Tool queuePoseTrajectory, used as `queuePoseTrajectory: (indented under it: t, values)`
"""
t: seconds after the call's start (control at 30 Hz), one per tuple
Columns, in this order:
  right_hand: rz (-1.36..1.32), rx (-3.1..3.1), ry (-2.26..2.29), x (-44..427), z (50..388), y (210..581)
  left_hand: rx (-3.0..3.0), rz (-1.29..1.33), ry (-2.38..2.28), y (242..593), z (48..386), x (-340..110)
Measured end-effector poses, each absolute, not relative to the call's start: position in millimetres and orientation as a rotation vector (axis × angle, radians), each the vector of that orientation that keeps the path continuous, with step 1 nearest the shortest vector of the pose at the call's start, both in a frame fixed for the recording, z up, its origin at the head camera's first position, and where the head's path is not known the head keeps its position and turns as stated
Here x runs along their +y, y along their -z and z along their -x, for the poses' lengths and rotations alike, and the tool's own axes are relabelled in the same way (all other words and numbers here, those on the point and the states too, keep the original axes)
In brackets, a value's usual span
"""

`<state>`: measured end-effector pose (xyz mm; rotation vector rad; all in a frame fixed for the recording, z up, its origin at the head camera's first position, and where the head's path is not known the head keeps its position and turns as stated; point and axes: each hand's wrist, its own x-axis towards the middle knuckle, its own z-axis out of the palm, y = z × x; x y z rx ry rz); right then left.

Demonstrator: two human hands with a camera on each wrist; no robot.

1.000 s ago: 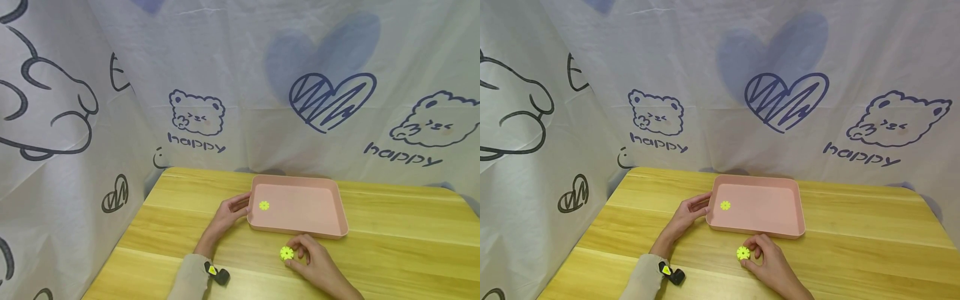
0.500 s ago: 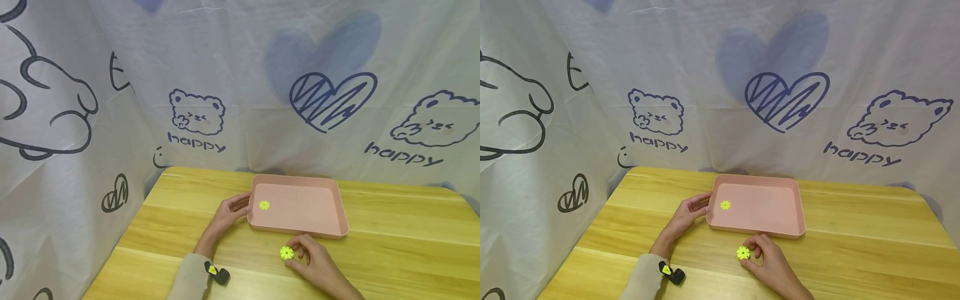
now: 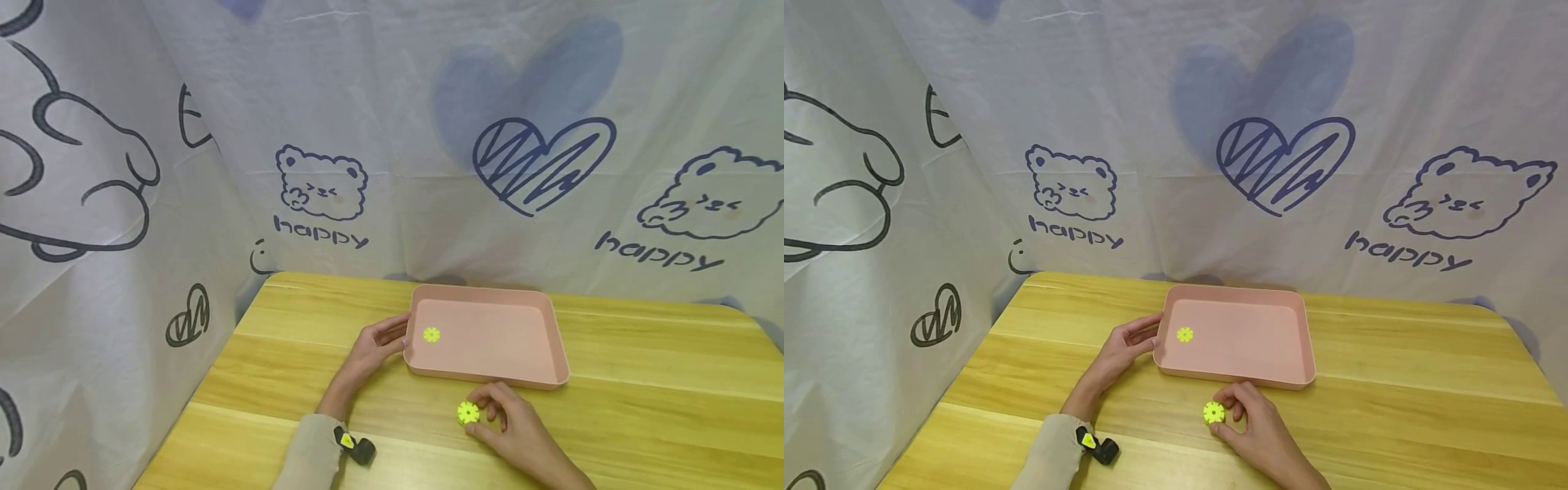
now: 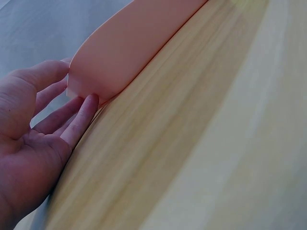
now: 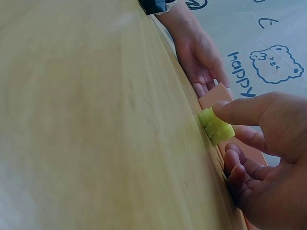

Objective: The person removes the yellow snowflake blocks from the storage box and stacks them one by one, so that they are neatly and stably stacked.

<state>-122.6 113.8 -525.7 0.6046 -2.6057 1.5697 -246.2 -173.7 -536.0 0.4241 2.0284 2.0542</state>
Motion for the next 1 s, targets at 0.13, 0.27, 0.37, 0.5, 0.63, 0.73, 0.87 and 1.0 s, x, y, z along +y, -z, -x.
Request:
queuePoseTrajectory:
  t: [0.13, 0.27, 0.37, 0.5, 0.63, 0.73, 0.87, 1.0]
  values:
    - [-0.593, -2.624, -1.564, 113.3, 123.2, 525.1, 2.019, -0.425, -2.062, 536.4, 246.7, -174.5]
    - [-0.578, -2.64, -1.562, 114.4, 124.3, 523.2, 2.016, -0.423, -2.064, 537.6, 247.2, -175.0]
    - [-0.557, -2.64, -1.578, 117.5, 125.7, 518.5, 2.02, -0.42, -2.062, 538.5, 247.6, -175.0]
    - [-0.588, -2.591, -1.559, 122.7, 131.0, 508.4, 2.02, -0.416, -2.063, 539.0, 248.1, -174.5]
    - [-0.629, -2.538, -1.517, 125.9, 144.0, 498.3, 2.02, -0.417, -2.061, 537.9, 248.4, -174.1]
    - [-0.62, -2.532, -1.495, 123.7, 157.2, 490.6, 2.019, -0.421, -2.06, 536.5, 247.3, -175.0]
    - [-0.587, -2.543, -1.493, 116.6, 175.9, 480.7, 2.016, -0.433, -2.063, 535.9, 245.8, -175.6]
    - [-0.582, -2.559, -1.472, 107.8, 195.7, 477.3, 2.015, -0.44, -2.062, 536.5, 246.5, -174.8]
